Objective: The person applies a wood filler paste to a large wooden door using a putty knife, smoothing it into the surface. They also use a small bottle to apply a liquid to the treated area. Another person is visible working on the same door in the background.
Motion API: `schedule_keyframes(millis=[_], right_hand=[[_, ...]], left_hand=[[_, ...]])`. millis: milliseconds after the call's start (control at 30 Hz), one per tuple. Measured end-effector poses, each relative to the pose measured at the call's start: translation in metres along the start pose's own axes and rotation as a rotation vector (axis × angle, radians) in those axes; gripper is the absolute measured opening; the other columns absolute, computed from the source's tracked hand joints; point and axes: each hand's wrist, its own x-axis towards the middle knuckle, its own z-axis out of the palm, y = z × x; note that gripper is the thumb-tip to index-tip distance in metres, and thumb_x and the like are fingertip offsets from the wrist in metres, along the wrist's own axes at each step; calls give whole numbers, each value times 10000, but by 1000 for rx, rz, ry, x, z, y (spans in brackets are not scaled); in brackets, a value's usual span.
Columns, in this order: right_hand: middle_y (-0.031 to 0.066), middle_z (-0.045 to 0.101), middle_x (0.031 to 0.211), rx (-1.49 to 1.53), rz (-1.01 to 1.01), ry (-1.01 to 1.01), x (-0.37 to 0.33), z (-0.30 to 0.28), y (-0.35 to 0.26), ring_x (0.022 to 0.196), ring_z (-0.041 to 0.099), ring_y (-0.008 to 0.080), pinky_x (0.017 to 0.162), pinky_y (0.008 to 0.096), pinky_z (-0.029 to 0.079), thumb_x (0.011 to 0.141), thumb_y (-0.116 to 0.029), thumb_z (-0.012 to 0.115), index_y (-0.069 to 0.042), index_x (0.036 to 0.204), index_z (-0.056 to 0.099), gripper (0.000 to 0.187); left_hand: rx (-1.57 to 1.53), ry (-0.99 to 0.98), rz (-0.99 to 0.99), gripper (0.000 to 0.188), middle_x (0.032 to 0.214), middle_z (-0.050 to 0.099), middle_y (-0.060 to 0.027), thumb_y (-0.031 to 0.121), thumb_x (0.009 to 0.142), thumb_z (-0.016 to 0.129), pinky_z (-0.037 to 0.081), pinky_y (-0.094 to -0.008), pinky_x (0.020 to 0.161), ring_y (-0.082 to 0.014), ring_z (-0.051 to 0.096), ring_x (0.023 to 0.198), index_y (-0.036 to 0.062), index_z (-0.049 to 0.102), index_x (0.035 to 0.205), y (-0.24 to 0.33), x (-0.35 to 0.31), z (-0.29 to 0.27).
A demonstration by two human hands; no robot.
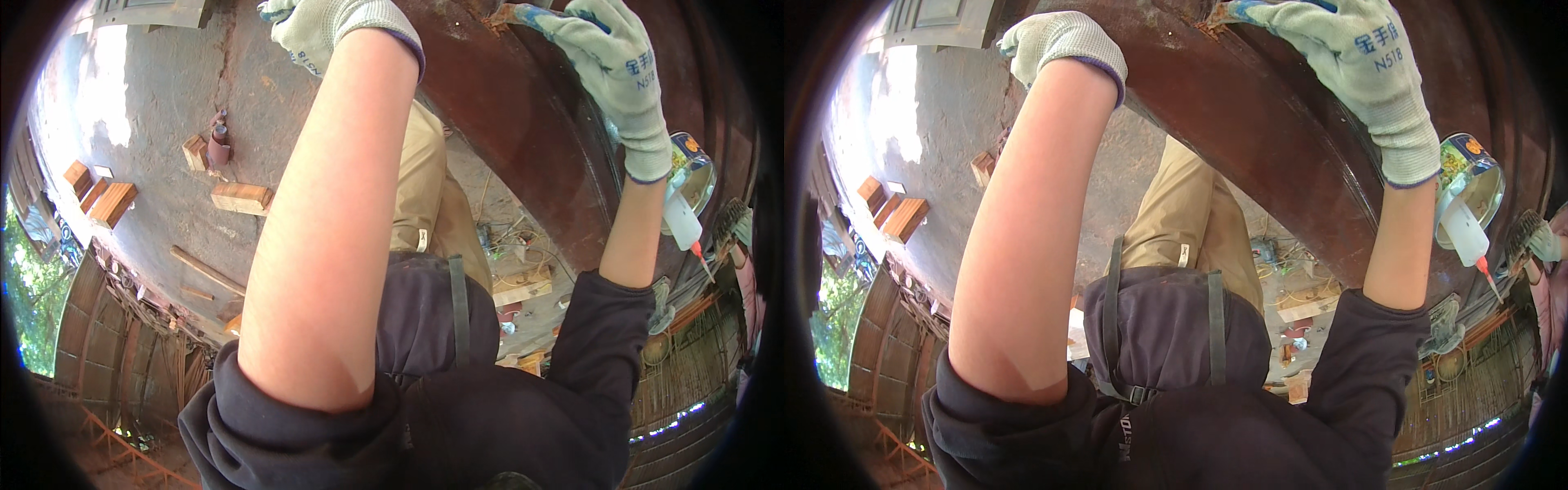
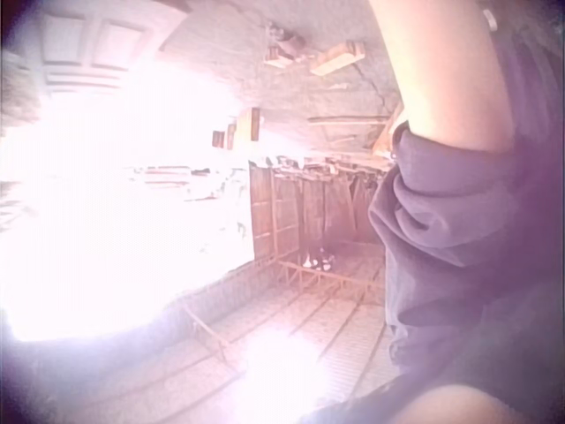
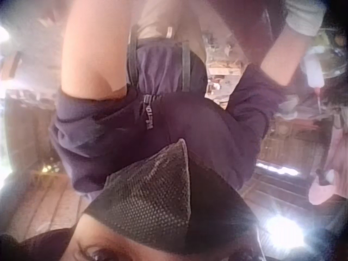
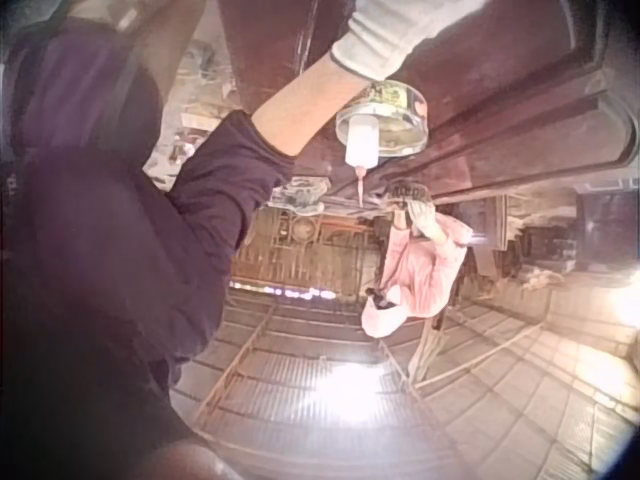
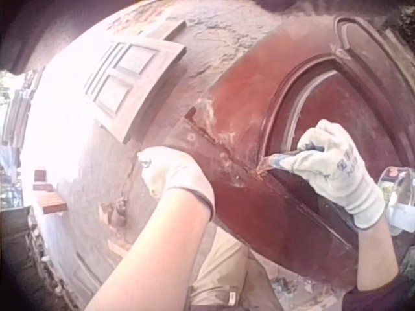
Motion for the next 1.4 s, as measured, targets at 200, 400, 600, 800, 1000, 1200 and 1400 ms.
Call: schedule_keyframes(millis=[200,400,600,800,1000,1200,1400], right_hand=[[44,571,720,316,129,267,-10,22,11,648,520,230,595,366,412,693,20,749,-107,807,722,172],[51,568,711,238,117,109,9,4,-4,664,528,237,601,367,419,676,54,740,-92,800,705,194],[53,568,718,288,108,231,7,14,3,676,537,242,604,371,422,673,49,744,-88,809,710,197],[62,576,738,192,95,127,-1,11,5,688,555,250,608,380,430,681,46,752,-87,852,704,221],[88,592,807,413,423,139,-7,0,-6,629,541,179,604,294,445,822,-17,736,-3,1029,717,208],[53,582,740,25,458,-60,12,-12,-52,675,615,227,626,356,482,888,-209,687,-150,1057,744,188],[22,541,733,-134,454,-69,7,-9,-70,683,602,203,619,355,468,889,-229,690,-184,1059,728,180]], left_hand=[[15,0,-11,494,1345,630,-54,450,980,491,359,-385,1085,-198,603,1228,185,559,1390,-6,-16,-13],[-138,6,-103,482,1319,636,-73,450,984,473,374,-395,1068,-219,609,1207,166,571,1361,-16,-38,-26],[-287,8,-201,475,1292,642,-92,449,988,456,390,-405,1051,-240,615,1187,147,582,1332,8,-15,0],[-432,12,-295,473,1265,648,-111,448,991,438,406,-415,1034,-261,622,1166,128,593,1302,4,-25,-10],[-589,25,-383,475,1238,654,-130,447,995,420,422,-425,1018,-282,628,1146,109,604,1273,-1,-25,-13],[-771,36,-489,482,1211,660,-149,446,999,403,437,-435,1001,-303,634,1125,89,616,1244,-6,-27,-15],[-940,51,-566,494,1184,666,-168,446,1003,385,453,-445,984,-324,641,1105,70,627,1214,-16,-37,-22]])
